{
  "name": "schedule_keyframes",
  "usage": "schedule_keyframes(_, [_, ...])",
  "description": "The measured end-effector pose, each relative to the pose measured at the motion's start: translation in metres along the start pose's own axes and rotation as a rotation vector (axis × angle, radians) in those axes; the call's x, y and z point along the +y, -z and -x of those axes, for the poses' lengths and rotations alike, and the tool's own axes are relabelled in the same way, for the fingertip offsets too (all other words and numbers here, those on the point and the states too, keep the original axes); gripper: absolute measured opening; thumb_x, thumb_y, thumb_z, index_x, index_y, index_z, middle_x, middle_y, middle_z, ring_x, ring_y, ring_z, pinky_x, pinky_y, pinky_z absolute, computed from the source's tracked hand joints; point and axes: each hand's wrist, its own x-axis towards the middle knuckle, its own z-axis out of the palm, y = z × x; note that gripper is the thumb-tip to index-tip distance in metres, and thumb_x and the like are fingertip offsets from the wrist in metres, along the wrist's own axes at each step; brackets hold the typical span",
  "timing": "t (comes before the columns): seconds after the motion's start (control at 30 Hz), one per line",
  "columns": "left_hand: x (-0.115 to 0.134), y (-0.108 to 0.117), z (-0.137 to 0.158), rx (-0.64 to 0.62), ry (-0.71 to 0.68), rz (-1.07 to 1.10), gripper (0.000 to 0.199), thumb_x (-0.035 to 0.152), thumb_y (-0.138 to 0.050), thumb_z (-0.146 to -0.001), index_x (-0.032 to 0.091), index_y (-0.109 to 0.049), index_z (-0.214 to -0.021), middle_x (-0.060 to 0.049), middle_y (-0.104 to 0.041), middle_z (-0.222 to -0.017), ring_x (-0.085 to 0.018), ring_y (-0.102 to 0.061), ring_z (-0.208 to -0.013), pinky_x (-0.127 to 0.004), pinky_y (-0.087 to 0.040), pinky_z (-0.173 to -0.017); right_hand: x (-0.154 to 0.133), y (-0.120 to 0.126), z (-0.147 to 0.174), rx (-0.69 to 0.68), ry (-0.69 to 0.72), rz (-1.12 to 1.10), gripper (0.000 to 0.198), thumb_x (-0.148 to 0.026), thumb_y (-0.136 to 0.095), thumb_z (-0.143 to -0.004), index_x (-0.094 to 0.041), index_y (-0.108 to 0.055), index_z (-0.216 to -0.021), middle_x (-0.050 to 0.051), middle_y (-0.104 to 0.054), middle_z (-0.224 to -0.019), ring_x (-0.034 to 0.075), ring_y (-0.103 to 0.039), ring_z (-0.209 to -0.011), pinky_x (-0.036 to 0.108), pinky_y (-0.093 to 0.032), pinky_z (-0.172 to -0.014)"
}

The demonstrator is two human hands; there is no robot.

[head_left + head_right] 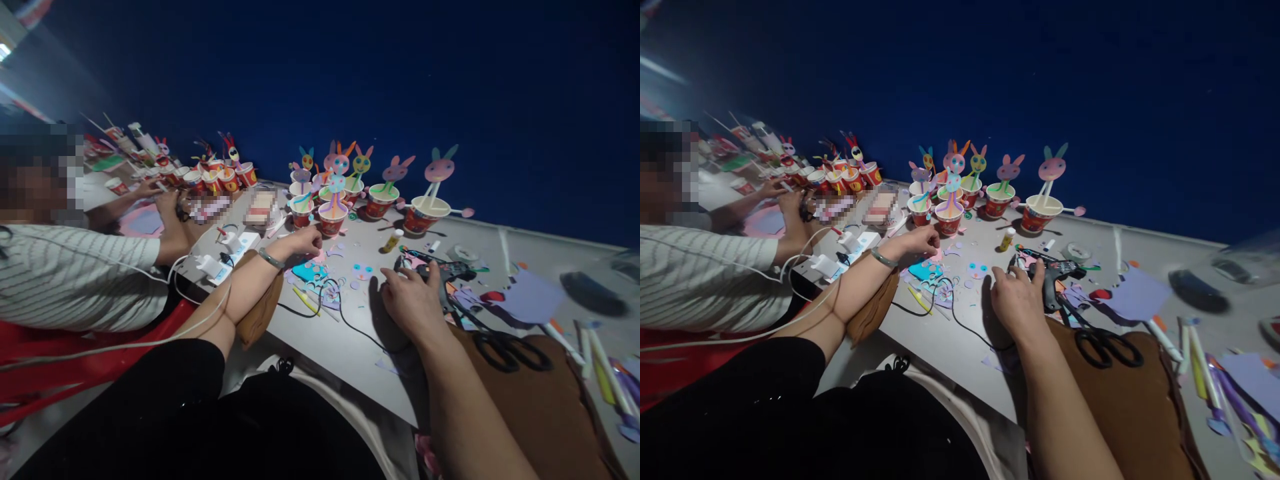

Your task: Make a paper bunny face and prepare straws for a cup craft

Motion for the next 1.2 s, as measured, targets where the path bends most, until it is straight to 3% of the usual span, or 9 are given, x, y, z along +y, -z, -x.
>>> schedule_keyframes(0.17, [0.001,0.001,-0.002,-0.06,0.006,0.019,0.012,0.01,-0.06,-0.066,0.014,-0.069,-0.074,-0.002,-0.067,-0.071,-0.013,-0.058,-0.067,-0.025,-0.045,-0.066,0.0,-0.006,0.0,0.073,0.106,-0.081,0.032,-0.017,-0.048,-0.089,-0.019,-0.072,-0.109,0.01,-0.079,-0.089,0.031,-0.069,-0.101,0.066,-0.024,-0.116])
schedule_keyframes(0.33, [-0.001,0.006,-0.003,-0.035,-0.013,0.018,0.035,0.007,-0.06,-0.065,0.015,-0.07,-0.097,-0.005,-0.072,-0.1,-0.015,-0.061,-0.084,-0.025,-0.045,-0.071,-0.002,-0.01,0.001,0.084,0.148,-0.116,0.032,-0.016,-0.048,-0.088,-0.018,-0.072,-0.109,0.012,-0.078,-0.092,0.032,-0.069,-0.101,0.066,-0.026,-0.115])
schedule_keyframes(0.5, [0.0,0.011,0.0,-0.083,-0.038,-0.019,0.036,0.013,-0.067,-0.066,0.015,-0.069,-0.102,-0.008,-0.068,-0.11,-0.016,-0.06,-0.086,-0.026,-0.044,-0.07,-0.001,-0.018,0.003,0.043,0.197,-0.139,0.03,-0.017,-0.048,-0.089,-0.02,-0.071,-0.108,0.012,-0.078,-0.094,0.031,-0.069,-0.1,0.066,-0.027,-0.115])
schedule_keyframes(0.57, [0.001,0.011,0.0,-0.056,-0.046,-0.049,0.033,0.013,-0.068,-0.066,0.015,-0.07,-0.099,-0.007,-0.069,-0.104,-0.016,-0.06,-0.086,-0.027,-0.044,-0.072,-0.002,-0.018,0.003,0.039,0.223,-0.155,0.029,-0.017,-0.048,-0.09,-0.02,-0.07,-0.109,0.012,-0.078,-0.095,0.031,-0.07,-0.1,0.066,-0.027,-0.115])
schedule_keyframes(0.8, [0.013,0.015,0.002,-0.146,-0.018,-0.07,0.016,0.008,-0.062,-0.068,0.014,-0.07,-0.08,-0.004,-0.068,-0.076,-0.014,-0.056,-0.071,-0.027,-0.041,-0.065,-0.014,-0.007,0.002,0.04,0.251,-0.255,0.03,-0.019,-0.046,-0.092,-0.02,-0.07,-0.109,0.013,-0.078,-0.096,0.033,-0.071,-0.099,0.067,-0.03,-0.113])
schedule_keyframes(0.93, [0.017,0.017,0.005,-0.182,-0.007,-0.04,0.016,0.006,-0.058,-0.069,0.013,-0.07,-0.075,-0.005,-0.068,-0.073,-0.014,-0.056,-0.068,-0.028,-0.042,-0.066,-0.02,-0.005,0.003,0.029,0.282,-0.301,0.03,-0.019,-0.045,-0.094,-0.02,-0.07,-0.109,0.013,-0.078,-0.096,0.03,-0.071,-0.096,0.064,-0.032,-0.114])
schedule_keyframes(1.03, [0.015,0.017,0.004,-0.145,0.007,-0.045,0.02,0.004,-0.057,-0.071,0.014,-0.071,-0.081,-0.007,-0.071,-0.084,-0.015,-0.058,-0.073,-0.029,-0.043,-0.069,-0.024,-0.003,0.003,-0.001,0.31,-0.333,0.03,-0.018,-0.045,-0.093,-0.022,-0.07,-0.11,0.011,-0.078,-0.096,0.028,-0.071,-0.095,0.06,-0.033,-0.115])
schedule_keyframes(1.2, [0.011,0.019,0.002,0.036,0.069,-0.055,0.031,0.0,-0.051,-0.075,0.014,-0.072,-0.093,-0.009,-0.073,-0.1,-0.017,-0.062,-0.088,-0.03,-0.044,-0.077,-0.034,0.0,0.002,-0.015,0.398,-0.372,0.027,-0.018,-0.046,-0.095,-0.02,-0.069,-0.109,0.01,-0.077,-0.097,0.025,-0.071,-0.096,0.054,-0.038,-0.113])
